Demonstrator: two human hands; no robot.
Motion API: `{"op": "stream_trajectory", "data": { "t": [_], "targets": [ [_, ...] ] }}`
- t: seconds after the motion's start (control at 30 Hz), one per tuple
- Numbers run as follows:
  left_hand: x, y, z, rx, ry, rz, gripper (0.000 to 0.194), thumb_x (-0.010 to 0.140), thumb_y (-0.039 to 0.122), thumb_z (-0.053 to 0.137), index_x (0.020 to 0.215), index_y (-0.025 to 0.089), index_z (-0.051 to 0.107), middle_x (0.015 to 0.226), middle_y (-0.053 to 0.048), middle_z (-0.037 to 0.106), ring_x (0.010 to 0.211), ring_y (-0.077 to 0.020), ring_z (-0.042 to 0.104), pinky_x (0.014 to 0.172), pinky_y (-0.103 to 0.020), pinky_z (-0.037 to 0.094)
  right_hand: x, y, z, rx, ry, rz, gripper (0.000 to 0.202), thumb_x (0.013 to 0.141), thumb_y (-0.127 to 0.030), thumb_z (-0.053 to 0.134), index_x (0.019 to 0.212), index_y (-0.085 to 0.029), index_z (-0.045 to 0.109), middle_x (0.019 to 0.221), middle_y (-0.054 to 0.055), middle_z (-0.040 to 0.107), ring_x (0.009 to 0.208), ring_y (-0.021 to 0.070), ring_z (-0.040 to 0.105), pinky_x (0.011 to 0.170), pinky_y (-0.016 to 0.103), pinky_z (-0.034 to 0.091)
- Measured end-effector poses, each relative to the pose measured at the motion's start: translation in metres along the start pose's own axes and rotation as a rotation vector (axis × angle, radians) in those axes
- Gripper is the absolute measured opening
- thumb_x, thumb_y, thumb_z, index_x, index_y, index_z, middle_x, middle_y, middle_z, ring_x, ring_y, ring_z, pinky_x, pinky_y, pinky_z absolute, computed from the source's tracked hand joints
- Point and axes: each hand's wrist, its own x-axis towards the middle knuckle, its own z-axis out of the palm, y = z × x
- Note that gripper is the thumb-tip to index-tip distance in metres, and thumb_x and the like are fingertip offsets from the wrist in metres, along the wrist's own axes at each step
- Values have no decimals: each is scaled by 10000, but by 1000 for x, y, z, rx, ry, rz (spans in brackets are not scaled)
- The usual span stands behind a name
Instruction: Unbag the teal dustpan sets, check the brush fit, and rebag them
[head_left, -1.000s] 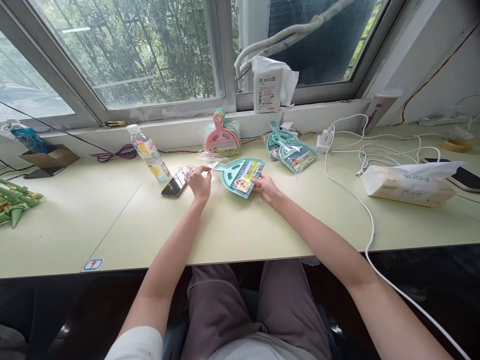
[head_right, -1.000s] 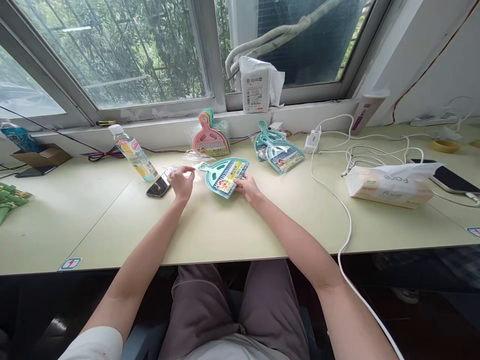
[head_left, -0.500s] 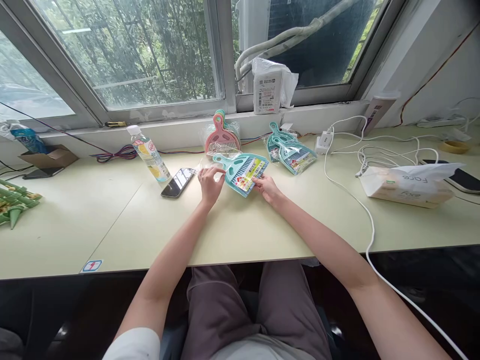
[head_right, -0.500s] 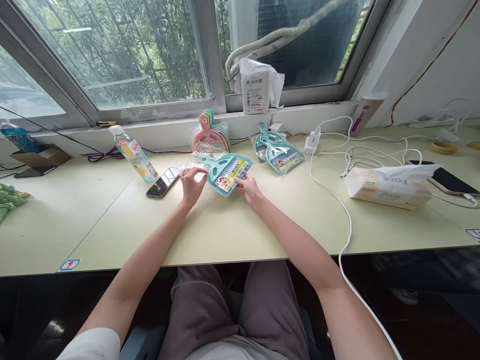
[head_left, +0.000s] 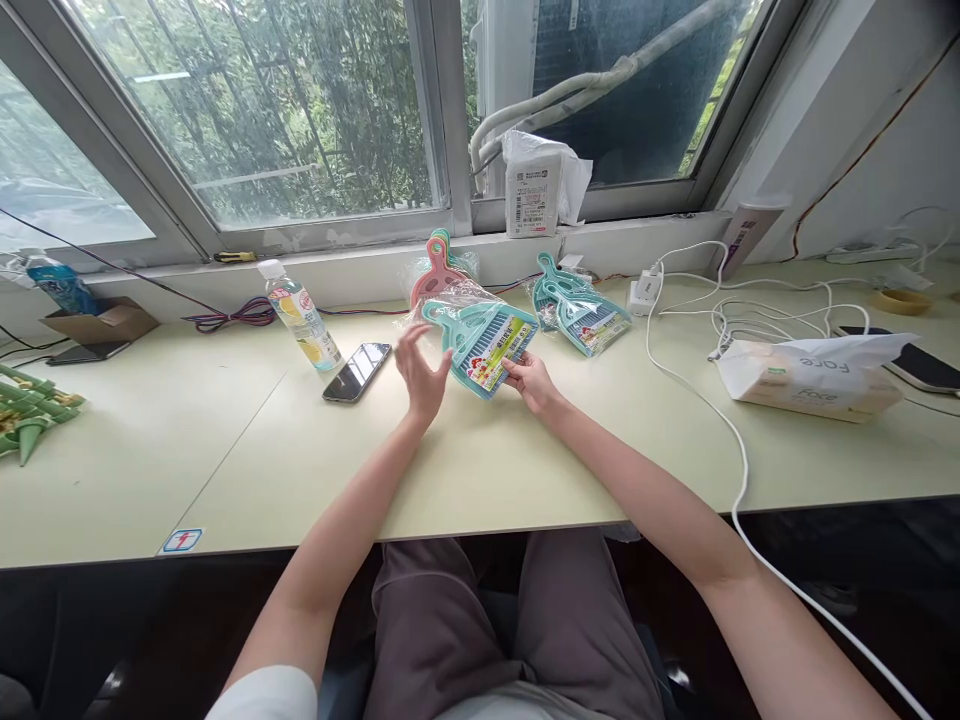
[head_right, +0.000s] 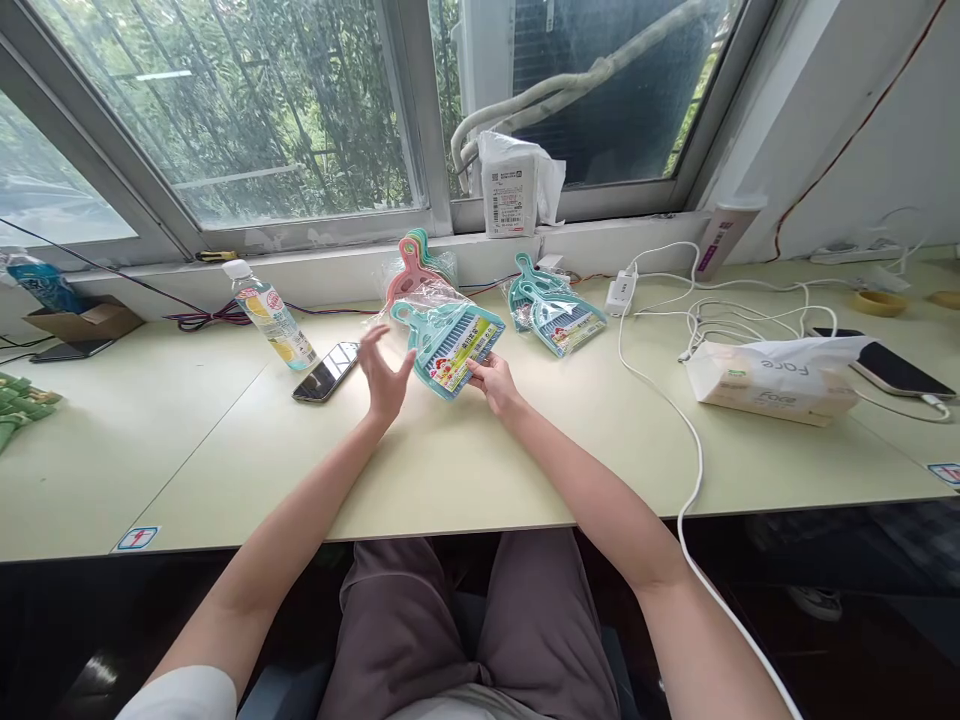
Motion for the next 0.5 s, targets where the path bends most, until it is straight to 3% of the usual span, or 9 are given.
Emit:
{"op": "stream_trajectory", "data": {
  "t": [0.07,0.1,0.17,0.3,0.5],
  "targets": [
    [6,-5,-1,-112,126,-203,634,822,354,664,1368,255,357,1502,-128,351,1407,-251,328,1130,-400,289,-1,-2,1,5,-4,-2,141,780,-130,693,887,-193,627,974,36,738,927,185,711,946,407,572],
    [9,-9,-1,-200,136,-309,681,826,369,660,1400,263,309,1524,-131,314,1417,-247,318,1122,-394,310,-1,-2,1,4,-12,0,144,777,-134,697,890,-192,628,976,37,739,933,187,709,947,407,571],
    [16,-18,0,-449,15,-467,646,850,423,624,1400,265,324,1492,-123,380,1377,-243,397,1073,-379,386,-3,-2,3,-5,-38,7,160,764,-144,713,895,-189,633,977,41,742,933,195,710,938,413,575],
    [20,-28,2,-908,-371,-559,550,805,459,659,1275,214,516,1264,-88,623,1144,-236,605,923,-341,505,-6,0,5,-33,-88,13,200,738,-175,751,909,-182,647,969,51,744,912,212,717,924,431,576],
    [16,-21,3,-1042,-443,-618,633,753,312,717,1340,235,495,1170,-44,680,997,-173,660,822,-283,532,-5,2,6,4,-48,-38,177,756,-176,719,914,-187,639,1005,43,738,956,197,704,943,400,570]
  ]
}}
